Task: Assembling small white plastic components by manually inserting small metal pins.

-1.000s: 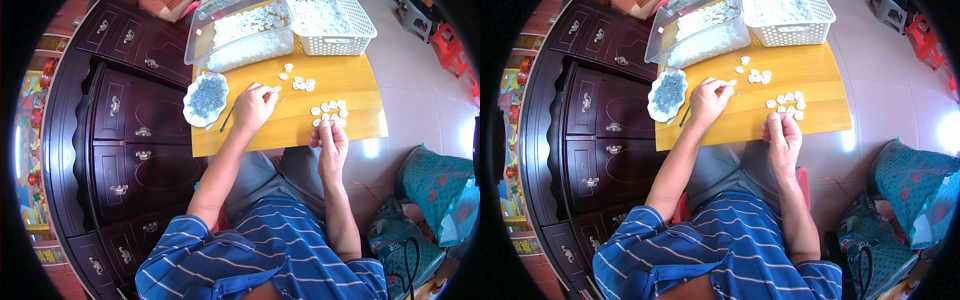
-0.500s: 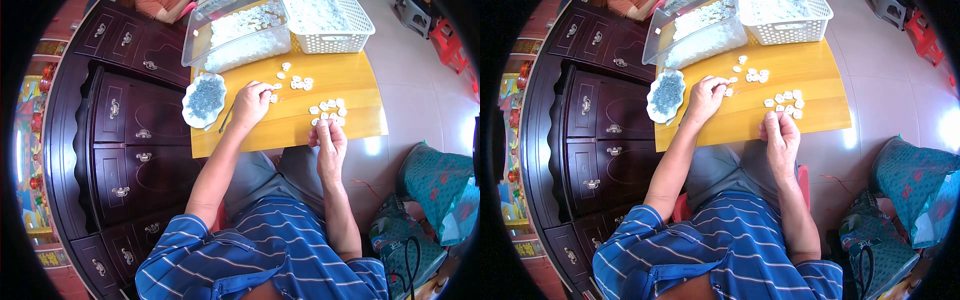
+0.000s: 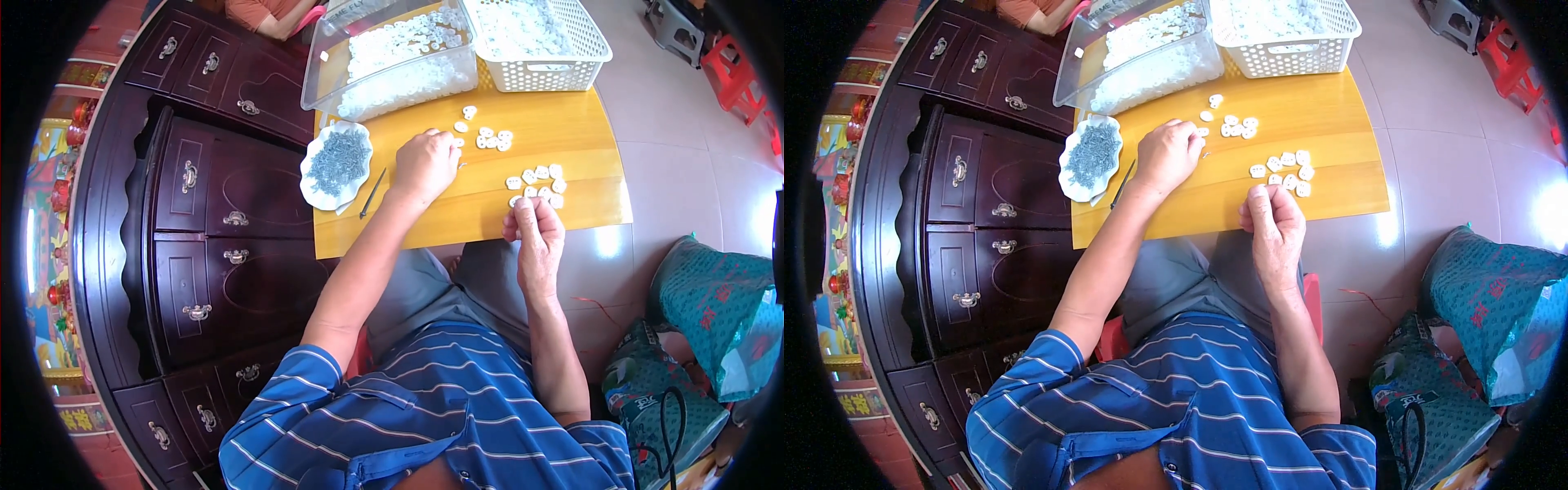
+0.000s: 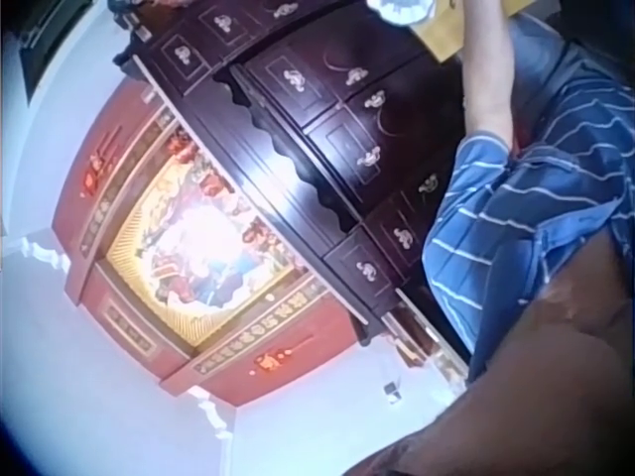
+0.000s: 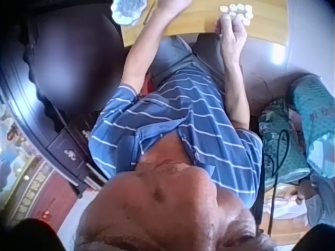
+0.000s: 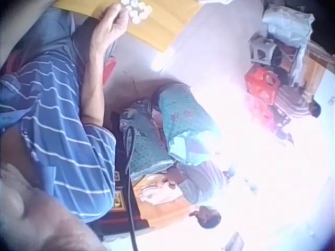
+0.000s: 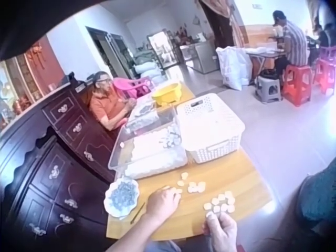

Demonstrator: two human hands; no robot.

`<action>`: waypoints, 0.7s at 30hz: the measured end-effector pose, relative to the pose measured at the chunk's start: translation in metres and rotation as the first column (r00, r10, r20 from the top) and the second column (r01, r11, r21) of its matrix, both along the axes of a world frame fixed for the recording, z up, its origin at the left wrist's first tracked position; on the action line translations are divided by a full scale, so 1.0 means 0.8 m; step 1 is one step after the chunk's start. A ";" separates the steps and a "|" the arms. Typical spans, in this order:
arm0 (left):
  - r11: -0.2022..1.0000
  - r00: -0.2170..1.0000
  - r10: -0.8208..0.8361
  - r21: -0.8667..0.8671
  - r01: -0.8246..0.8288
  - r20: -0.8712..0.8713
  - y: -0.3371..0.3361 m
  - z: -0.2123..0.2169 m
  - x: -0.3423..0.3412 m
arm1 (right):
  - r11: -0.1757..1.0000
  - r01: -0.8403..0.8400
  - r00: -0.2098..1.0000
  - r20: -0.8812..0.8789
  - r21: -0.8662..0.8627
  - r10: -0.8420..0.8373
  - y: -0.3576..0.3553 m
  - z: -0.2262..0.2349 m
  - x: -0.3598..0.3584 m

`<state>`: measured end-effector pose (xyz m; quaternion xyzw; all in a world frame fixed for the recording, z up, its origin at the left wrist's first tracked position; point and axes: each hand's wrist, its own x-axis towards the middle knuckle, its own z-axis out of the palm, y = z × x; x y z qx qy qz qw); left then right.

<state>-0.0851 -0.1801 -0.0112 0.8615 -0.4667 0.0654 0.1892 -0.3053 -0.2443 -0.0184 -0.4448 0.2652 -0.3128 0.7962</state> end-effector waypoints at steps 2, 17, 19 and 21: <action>0.999 0.997 -0.032 0.038 0.029 0.070 -0.001 -0.004 0.003 | 1.000 -0.001 1.000 0.005 -0.005 0.001 0.001 0.000 0.000; 0.993 0.978 -0.066 -0.113 0.044 -0.199 0.052 0.016 0.022 | 1.000 -0.027 1.000 0.017 -0.007 0.027 0.006 -0.004 0.003; 0.998 0.971 -0.061 -0.016 0.059 -0.231 0.050 0.022 0.009 | 0.997 -0.038 0.999 -0.014 -0.074 0.037 0.008 -0.005 0.004; 0.999 0.967 -0.035 -0.019 0.031 -0.251 0.050 0.015 0.002 | 0.995 -0.051 0.998 -0.026 -0.083 0.049 0.008 -0.006 0.003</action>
